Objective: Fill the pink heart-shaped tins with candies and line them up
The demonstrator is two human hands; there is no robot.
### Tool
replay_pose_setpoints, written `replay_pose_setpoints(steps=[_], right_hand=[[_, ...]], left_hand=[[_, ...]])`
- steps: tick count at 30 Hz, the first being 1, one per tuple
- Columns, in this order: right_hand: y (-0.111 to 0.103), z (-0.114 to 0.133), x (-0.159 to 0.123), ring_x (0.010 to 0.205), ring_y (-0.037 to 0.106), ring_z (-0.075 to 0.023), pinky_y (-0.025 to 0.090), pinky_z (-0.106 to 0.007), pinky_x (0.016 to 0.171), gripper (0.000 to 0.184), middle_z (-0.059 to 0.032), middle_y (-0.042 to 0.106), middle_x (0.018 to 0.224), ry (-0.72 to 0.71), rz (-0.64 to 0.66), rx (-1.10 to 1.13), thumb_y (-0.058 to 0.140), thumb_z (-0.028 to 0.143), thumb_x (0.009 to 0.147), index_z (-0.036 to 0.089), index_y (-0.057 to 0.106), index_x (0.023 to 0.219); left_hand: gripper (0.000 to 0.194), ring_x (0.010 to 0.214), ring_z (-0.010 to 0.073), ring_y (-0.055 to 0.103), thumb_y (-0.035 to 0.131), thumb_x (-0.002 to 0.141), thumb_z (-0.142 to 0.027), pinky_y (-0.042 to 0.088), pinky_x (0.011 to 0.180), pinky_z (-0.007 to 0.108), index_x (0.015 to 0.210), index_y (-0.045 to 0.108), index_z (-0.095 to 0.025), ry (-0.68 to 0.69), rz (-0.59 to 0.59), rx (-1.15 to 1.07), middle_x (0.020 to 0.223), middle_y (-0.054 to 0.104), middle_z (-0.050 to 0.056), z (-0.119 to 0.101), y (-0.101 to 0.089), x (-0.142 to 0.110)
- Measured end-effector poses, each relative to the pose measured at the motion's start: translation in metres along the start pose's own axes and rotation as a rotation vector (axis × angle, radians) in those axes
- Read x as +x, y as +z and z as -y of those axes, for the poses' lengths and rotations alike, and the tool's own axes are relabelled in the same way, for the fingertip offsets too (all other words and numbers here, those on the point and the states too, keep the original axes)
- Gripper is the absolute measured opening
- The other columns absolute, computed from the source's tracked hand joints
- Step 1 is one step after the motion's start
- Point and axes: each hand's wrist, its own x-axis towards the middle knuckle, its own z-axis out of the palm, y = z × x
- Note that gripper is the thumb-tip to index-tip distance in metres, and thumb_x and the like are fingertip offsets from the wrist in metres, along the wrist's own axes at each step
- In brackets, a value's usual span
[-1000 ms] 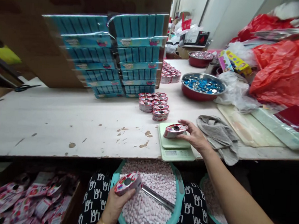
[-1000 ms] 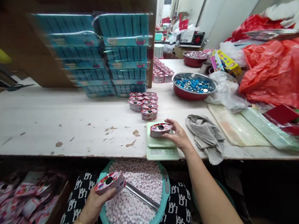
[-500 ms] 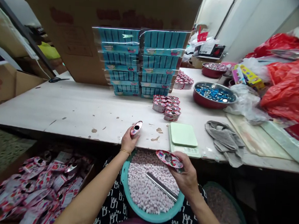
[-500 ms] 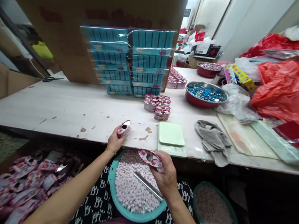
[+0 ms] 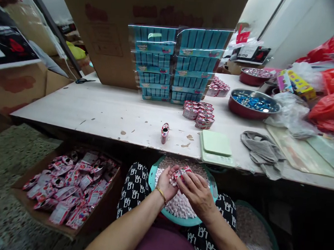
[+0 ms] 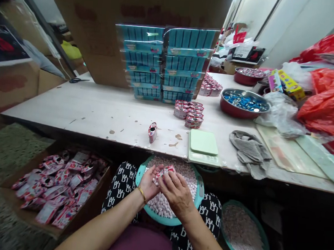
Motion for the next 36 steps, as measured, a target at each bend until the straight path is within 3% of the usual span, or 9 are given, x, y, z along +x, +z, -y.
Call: replay_pose_setpoints(steps=[7, 10, 14, 18, 21, 24, 29, 33, 36], right_hand=[[0.0, -0.006, -0.016, 0.107, 0.047, -0.0202, 0.035, -0.038, 0.089, 0.038, -0.004, 0.058, 0.109, 0.146, -0.006, 0.01, 0.046, 0.016, 0.08, 0.031, 0.049, 0.115], [0.006, -0.012, -0.021, 0.103, 0.049, -0.0213, 0.038, -0.039, 0.085, 0.038, -0.0057, 0.057, 0.107, 0.311, -0.072, 0.135, 0.047, 0.015, 0.078, 0.029, 0.049, 0.114], [0.017, -0.017, -0.033, 0.097, 0.052, -0.0232, 0.039, -0.045, 0.084, 0.036, -0.0053, 0.057, 0.104, 0.547, -0.172, 0.385, 0.054, 0.02, 0.074, 0.029, 0.052, 0.109], [0.02, -0.03, -0.037, 0.089, 0.055, -0.0225, 0.044, -0.043, 0.08, 0.036, -0.0055, 0.06, 0.098, 0.899, -0.276, 0.732, 0.062, 0.029, 0.067, 0.025, 0.053, 0.102], [0.013, -0.067, -0.026, 0.085, 0.057, -0.0205, 0.045, -0.04, 0.08, 0.042, -0.005, 0.061, 0.094, 1.024, -0.383, 0.892, 0.064, 0.031, 0.064, 0.022, 0.052, 0.103], [0.005, -0.125, -0.008, 0.081, 0.057, -0.0185, 0.045, -0.038, 0.079, 0.045, -0.0031, 0.062, 0.089, 1.034, -0.474, 0.902, 0.068, 0.032, 0.058, 0.02, 0.054, 0.1], [0.016, -0.206, 0.013, 0.076, 0.058, -0.0172, 0.045, -0.035, 0.075, 0.051, -0.0005, 0.064, 0.082, 1.087, -0.442, 0.988, 0.074, 0.03, 0.045, 0.018, 0.056, 0.091], [0.023, -0.226, 0.015, 0.08, 0.057, -0.0176, 0.043, -0.035, 0.078, 0.053, -0.0021, 0.064, 0.086, 1.069, -0.339, 1.012, 0.074, 0.032, 0.047, 0.018, 0.057, 0.095], [0.017, -0.23, 0.006, 0.095, 0.053, -0.0196, 0.038, -0.038, 0.085, 0.062, -0.0049, 0.061, 0.103, 1.015, -0.322, 0.936, 0.072, 0.034, 0.052, 0.021, 0.052, 0.109]], left_hand=[[0.018, 0.058, 0.0109, 0.057, 0.046, 0.079, -0.023, 0.044, 0.055, 0.021, 0.083, 0.058, -0.011, -0.069, -0.04, 0.007, 0.068, 0.062, 0.004, 0.012, -0.004, 0.005], [0.012, 0.058, 0.0092, 0.056, 0.05, 0.076, -0.017, 0.046, 0.057, 0.02, 0.08, 0.058, -0.011, -0.062, -0.061, -0.018, 0.066, 0.06, 0.002, 0.016, -0.007, 0.007], [0.01, 0.06, 0.0094, 0.057, 0.05, 0.075, -0.015, 0.049, 0.068, 0.024, 0.071, 0.057, -0.01, -0.089, 0.066, -0.048, 0.059, 0.057, 0.001, 0.014, -0.013, 0.01], [0.014, 0.079, 0.0163, 0.061, 0.048, 0.076, -0.018, 0.049, 0.077, 0.029, 0.077, 0.058, -0.008, -0.117, 0.076, 0.001, 0.075, 0.063, 0.009, 0.008, -0.02, 0.01], [0.014, 0.088, 0.0194, 0.061, 0.049, 0.076, -0.018, 0.049, 0.079, 0.03, 0.081, 0.058, -0.007, -0.109, 0.013, 0.04, 0.085, 0.064, 0.012, 0.003, -0.024, 0.009], [0.015, 0.088, 0.0194, 0.062, 0.05, 0.077, -0.018, 0.05, 0.077, 0.03, 0.084, 0.058, -0.008, -0.096, -0.024, 0.077, 0.087, 0.065, 0.012, -0.001, -0.026, 0.007], [0.015, 0.091, 0.0217, 0.061, 0.053, 0.075, -0.017, 0.051, 0.077, 0.031, 0.085, 0.057, -0.007, -0.078, -0.094, 0.106, 0.089, 0.065, 0.013, -0.002, -0.025, 0.007], [0.014, 0.092, 0.0227, 0.061, 0.053, 0.075, -0.015, 0.052, 0.076, 0.031, 0.086, 0.057, -0.008, -0.071, -0.135, 0.11, 0.09, 0.065, 0.012, -0.004, -0.022, 0.011], [0.015, 0.095, 0.0236, 0.06, 0.053, 0.075, -0.015, 0.052, 0.078, 0.033, 0.088, 0.057, -0.008, -0.091, -0.142, 0.101, 0.092, 0.065, 0.012, -0.002, -0.02, 0.015]])
